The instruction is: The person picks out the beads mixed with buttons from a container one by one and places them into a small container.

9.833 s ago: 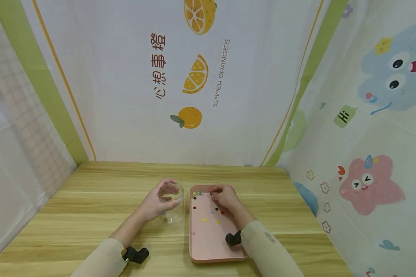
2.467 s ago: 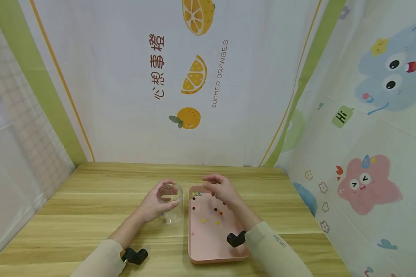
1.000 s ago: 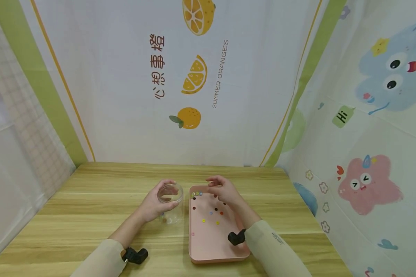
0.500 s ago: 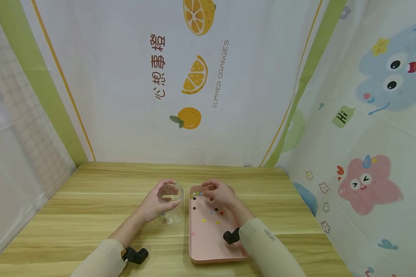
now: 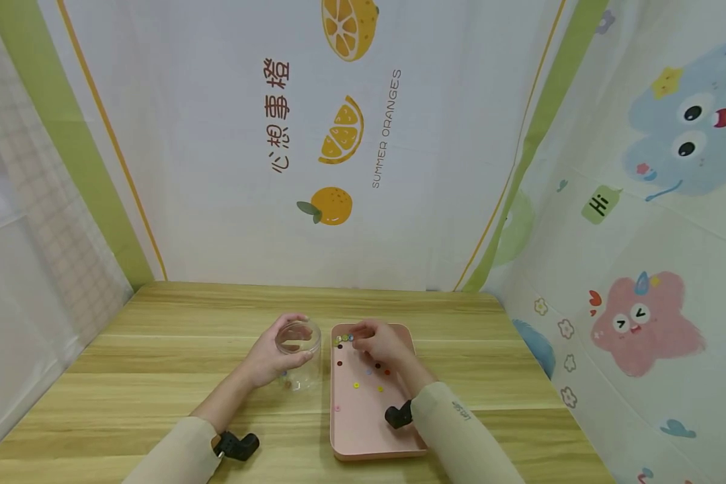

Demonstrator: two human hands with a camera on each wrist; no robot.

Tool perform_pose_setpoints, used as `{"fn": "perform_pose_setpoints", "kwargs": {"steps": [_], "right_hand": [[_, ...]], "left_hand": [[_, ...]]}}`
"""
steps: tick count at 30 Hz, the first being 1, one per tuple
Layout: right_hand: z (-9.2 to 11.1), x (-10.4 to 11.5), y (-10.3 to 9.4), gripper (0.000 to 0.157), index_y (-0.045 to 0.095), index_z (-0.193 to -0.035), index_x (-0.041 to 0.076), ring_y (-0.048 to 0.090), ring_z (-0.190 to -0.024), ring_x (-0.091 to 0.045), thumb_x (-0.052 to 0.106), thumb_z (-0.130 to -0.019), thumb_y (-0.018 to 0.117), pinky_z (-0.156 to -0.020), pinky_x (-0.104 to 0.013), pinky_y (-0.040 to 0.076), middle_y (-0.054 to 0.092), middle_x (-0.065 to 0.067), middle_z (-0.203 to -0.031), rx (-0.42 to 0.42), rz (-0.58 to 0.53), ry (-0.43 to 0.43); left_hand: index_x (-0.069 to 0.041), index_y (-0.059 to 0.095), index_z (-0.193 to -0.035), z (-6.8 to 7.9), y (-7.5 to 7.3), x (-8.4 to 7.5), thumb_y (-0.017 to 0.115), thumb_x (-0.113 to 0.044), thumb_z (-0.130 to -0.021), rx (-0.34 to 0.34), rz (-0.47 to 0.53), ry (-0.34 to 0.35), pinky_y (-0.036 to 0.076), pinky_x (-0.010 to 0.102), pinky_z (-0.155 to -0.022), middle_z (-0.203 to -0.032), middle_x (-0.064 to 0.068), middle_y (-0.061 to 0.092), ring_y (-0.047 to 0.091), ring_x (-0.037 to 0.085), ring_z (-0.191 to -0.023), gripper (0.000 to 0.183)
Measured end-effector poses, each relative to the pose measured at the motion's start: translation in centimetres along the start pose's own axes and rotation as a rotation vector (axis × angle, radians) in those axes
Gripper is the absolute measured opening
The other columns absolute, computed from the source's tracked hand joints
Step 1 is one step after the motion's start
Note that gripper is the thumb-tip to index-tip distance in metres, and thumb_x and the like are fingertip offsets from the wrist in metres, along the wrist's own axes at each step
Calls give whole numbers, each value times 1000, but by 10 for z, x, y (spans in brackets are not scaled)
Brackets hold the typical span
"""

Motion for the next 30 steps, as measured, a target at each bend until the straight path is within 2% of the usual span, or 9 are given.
{"fn": "perform_pose_setpoints", "kwargs": {"steps": [3, 8, 11, 15, 19, 22, 26, 30], "right_hand": [[-2, -2, 2, 32, 73, -137, 13, 54, -69, -17, 11, -105, 72, -58, -27, 44, 73, -11, -121, -4, 20, -20], [-7, -6, 5, 31, 75, -134, 11, 60, -76, -14, 10, -103, 72, -66, -26, 50, 74, -12, -120, -14, 43, -52], [-9, -7, 6, 31, 76, -134, 13, 61, -75, -14, 11, -103, 72, -65, -25, 49, 74, -10, -119, -21, 49, -51], [-9, -8, 7, 30, 75, -134, 12, 57, -67, -14, 10, -104, 72, -59, -25, 46, 73, -6, -107, -31, 47, -43], [-9, -9, 10, 31, 76, -135, 13, 48, -58, -12, 10, -104, 72, -53, -24, 40, 68, 0, -91, -44, 32, -12], [-8, -10, 12, 32, 77, -134, 16, 43, -54, -11, 10, -104, 72, -51, -23, 37, 67, 3, -90, -63, 38, 4], [-7, -11, 13, 29, 78, -132, 18, 42, -52, -11, 12, -104, 73, -47, -24, 35, 68, 2, -91, -96, 72, 32], [-6, -12, 12, 25, 78, -127, 19, 47, -55, -12, 13, -103, 73, -46, -25, 34, 68, 1, -96, -133, 89, 58]], "left_hand": [[-6, 49, -150, 0, 0, 1, 83, -11, -95, -2, -5, -1, 60, 31, -98, -140, 28, 64, 64, 48, -133, 65], [-5, 49, -150, 0, 1, 1, 83, -10, -95, -9, -12, 9, 59, 55, -106, -138, 27, 65, 65, 47, -132, 65], [-5, 49, -150, 1, 1, 1, 83, -10, -95, -12, -12, 13, 55, 65, -109, -138, 27, 66, 64, 47, -133, 65], [-5, 49, -151, 1, 1, 0, 82, -9, -96, -10, -10, 15, 54, 65, -110, -138, 27, 65, 64, 47, -133, 64], [-4, 49, -151, 0, 1, 0, 82, -9, -96, -8, -10, 16, 59, 53, -106, -139, 29, 64, 64, 48, -132, 65], [-4, 49, -151, 0, 1, 0, 82, -9, -96, -7, -11, 22, 59, 55, -106, -139, 30, 64, 64, 48, -132, 64], [-4, 49, -151, 0, 1, 1, 82, -10, -96, -4, -12, 25, 54, 66, -109, -139, 30, 64, 64, 48, -133, 64], [-4, 48, -151, 0, 1, 1, 82, -10, -96, 1, -13, 22, 57, 60, -107, -139, 30, 64, 64, 49, -132, 65]]}}
Point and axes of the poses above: each hand's wrist, its own z-axis away from the middle knuckle, its own y-axis out of the palm, x = y × z, the point moved 2 cm from there along -z, towards the middle knuckle
